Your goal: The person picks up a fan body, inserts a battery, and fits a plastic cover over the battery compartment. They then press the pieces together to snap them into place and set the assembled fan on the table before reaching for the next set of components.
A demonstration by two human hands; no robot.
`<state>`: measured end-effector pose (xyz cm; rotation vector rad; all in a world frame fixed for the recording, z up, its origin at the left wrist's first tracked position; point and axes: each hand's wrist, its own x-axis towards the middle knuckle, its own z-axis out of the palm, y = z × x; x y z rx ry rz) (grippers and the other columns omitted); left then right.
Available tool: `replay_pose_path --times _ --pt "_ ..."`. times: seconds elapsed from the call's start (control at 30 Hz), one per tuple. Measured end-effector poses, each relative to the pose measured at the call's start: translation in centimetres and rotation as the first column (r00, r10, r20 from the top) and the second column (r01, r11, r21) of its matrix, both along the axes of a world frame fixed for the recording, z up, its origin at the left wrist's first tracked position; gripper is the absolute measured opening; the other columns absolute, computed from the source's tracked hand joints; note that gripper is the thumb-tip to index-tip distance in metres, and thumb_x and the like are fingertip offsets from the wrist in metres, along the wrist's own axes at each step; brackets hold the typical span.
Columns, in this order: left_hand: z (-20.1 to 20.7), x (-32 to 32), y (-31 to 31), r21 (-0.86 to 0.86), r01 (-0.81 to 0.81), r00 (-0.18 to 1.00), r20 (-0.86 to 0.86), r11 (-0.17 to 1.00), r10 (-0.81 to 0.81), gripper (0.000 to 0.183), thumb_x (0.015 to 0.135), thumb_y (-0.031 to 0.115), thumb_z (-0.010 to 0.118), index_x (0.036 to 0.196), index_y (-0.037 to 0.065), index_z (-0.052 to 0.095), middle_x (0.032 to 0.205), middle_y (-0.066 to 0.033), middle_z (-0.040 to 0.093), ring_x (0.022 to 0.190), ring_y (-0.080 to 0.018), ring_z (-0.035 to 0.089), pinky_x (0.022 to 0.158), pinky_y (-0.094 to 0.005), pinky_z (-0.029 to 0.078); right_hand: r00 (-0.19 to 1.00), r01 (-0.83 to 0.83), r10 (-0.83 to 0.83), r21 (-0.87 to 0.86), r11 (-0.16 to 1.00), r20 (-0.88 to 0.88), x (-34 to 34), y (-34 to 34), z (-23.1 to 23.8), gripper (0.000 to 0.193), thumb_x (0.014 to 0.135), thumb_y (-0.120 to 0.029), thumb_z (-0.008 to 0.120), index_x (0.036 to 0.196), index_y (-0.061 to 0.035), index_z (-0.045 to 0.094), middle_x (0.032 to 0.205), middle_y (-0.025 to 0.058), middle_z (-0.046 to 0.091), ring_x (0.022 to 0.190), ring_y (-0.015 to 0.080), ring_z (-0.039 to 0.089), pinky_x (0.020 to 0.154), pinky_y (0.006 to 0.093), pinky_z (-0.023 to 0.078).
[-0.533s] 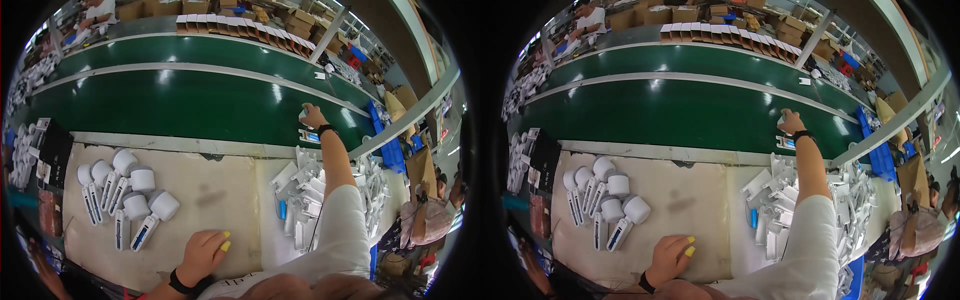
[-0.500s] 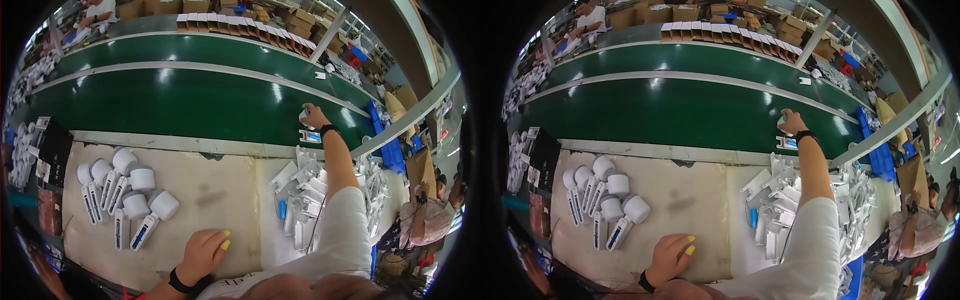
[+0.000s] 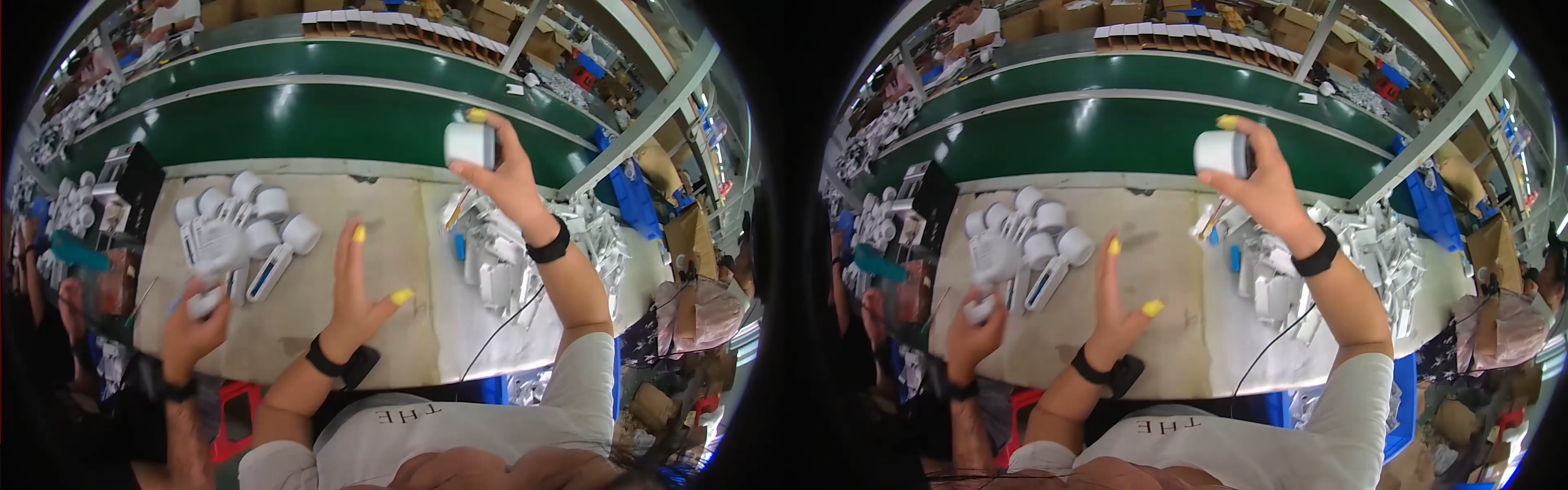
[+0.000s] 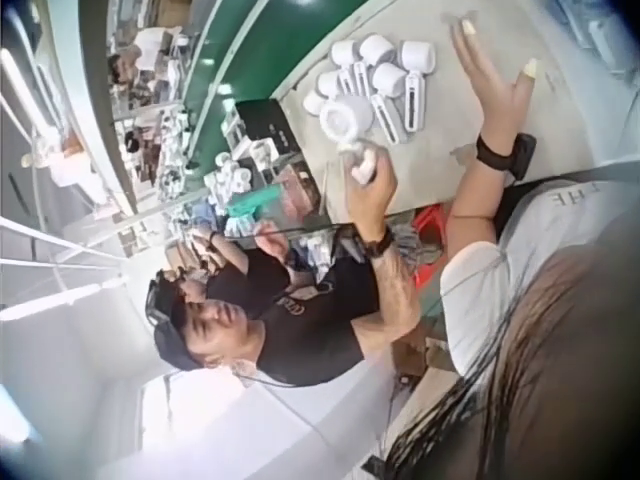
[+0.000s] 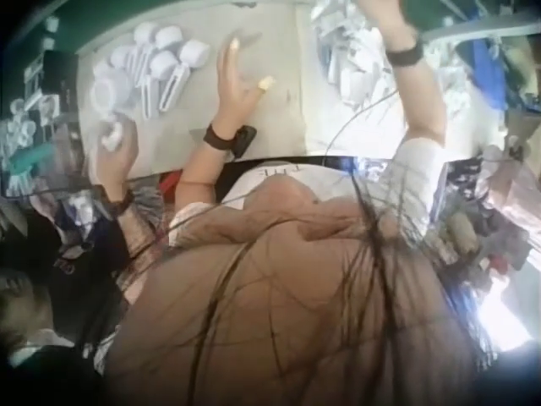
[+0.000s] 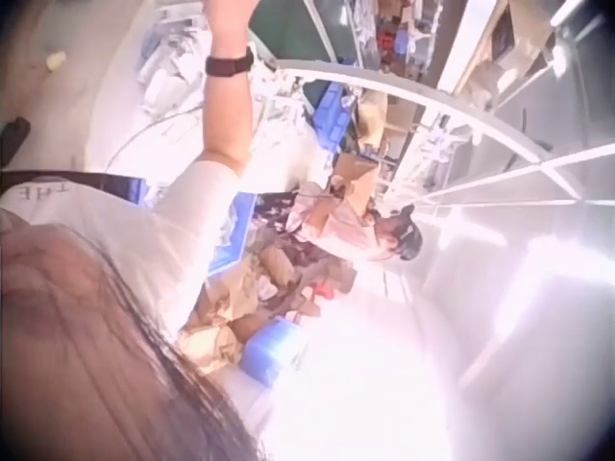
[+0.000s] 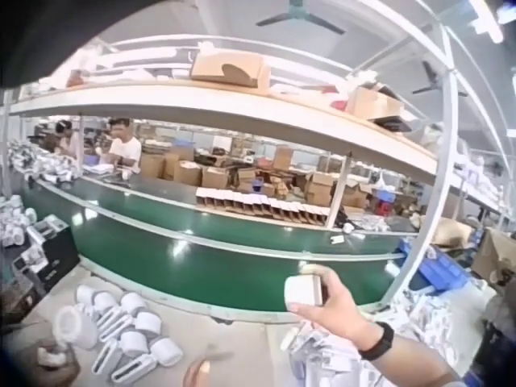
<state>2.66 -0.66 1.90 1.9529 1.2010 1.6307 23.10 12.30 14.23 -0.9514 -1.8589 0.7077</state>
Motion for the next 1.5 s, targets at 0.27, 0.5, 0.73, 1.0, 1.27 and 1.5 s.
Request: replay_pose_path --times 0.27,0.5,0.73,1.0,1.27,1.5 --pt "0.1 2.5 -0.8 -0.130 0.521 0.491 0.854 0.843 -0.172 0.041 0.089 0.022 0.053 0.121 0.001 0.038 0.104 -0.0142 0.053 0.088 -0.0230 0.058 0.078 -0.0344 0.048 0.963 0.169 -0.219 0.283 0.944 0.158 -6.5 -9.2 -3.9 0.061 0.067 -0.014 0.077 0.118 -0.0047 0.046 0.110 0.0148 0.049 0.103 0.0286 0.050 0.084 0.0348 0.044" --pt "2.0 1.0 -0.9 -0.100 0.824 0.176 0.981 0.558 -0.084 0.027 0.091 0.026 0.047 0.105 0.004 0.050 0.085 -0.0101 0.058 0.070 -0.0198 0.058 0.058 -0.0337 0.051 0.873 -0.380 0.136 -0.480 0.791 -0.468 -1.2 -10.3 -10.5 0.091 0.073 -0.037 0.071 0.142 -0.0083 0.018 0.136 0.0129 0.035 0.118 0.0243 0.042 0.096 0.0355 0.037" --pt "2.3 4.3 -2.3 -0.120 0.968 0.111 0.992 0.220 0.053 0.025 0.090 0.025 0.050 0.103 0.004 0.052 0.085 -0.0099 0.060 0.069 -0.0206 0.060 0.059 -0.0332 0.051 0.977 0.050 -0.103 -0.264 0.963 -0.188 2.9 -15.6 -11.4 0.087 0.061 0.006 0.074 0.133 -0.0076 0.027 0.128 0.0122 0.040 0.110 0.0217 0.048 0.093 0.0338 0.042" --pt "-1.2 2.9 -0.7 -0.282 0.885 0.374 0.904 0.370 -0.206 0.018 0.085 0.010 0.044 0.099 -0.001 0.044 0.081 -0.0132 0.058 0.064 -0.0197 0.059 0.058 -0.0322 0.049 0.990 -0.137 0.131 -0.198 0.970 -0.043 4.9 -12.8 -8.6 0.077 0.060 0.011 0.072 0.127 -0.0077 0.037 0.122 0.0127 0.050 0.115 0.0235 0.050 0.094 0.0357 0.043" --pt "0.1 2.3 -1.1 -0.355 0.868 0.439 0.875 0.346 -0.204 0.017 0.084 0.008 0.045 0.097 -0.002 0.043 0.077 -0.0120 0.058 0.059 -0.0178 0.058 0.054 -0.0306 0.048 0.940 -0.151 0.127 0.054 0.987 0.317 4.3 -11.4 -7.2 0.071 0.059 0.004 0.076 0.121 -0.0098 0.044 0.124 0.0124 0.050 0.114 0.0263 0.050 0.094 0.0362 0.042" --pt "-0.1 2.6 -1.5 -0.409 0.836 0.515 0.816 0.366 -0.264 0.014 0.081 0.005 0.049 0.094 0.001 0.046 0.076 -0.0081 0.058 0.060 -0.0138 0.056 0.055 -0.0274 0.045 0.851 -0.269 0.141 0.190 0.944 0.506 3.7 -12.1 -4.2 0.073 0.059 -0.002 0.078 0.124 -0.0078 0.044 0.117 0.0139 0.052 0.112 0.0317 0.050 0.094 0.0387 0.041"
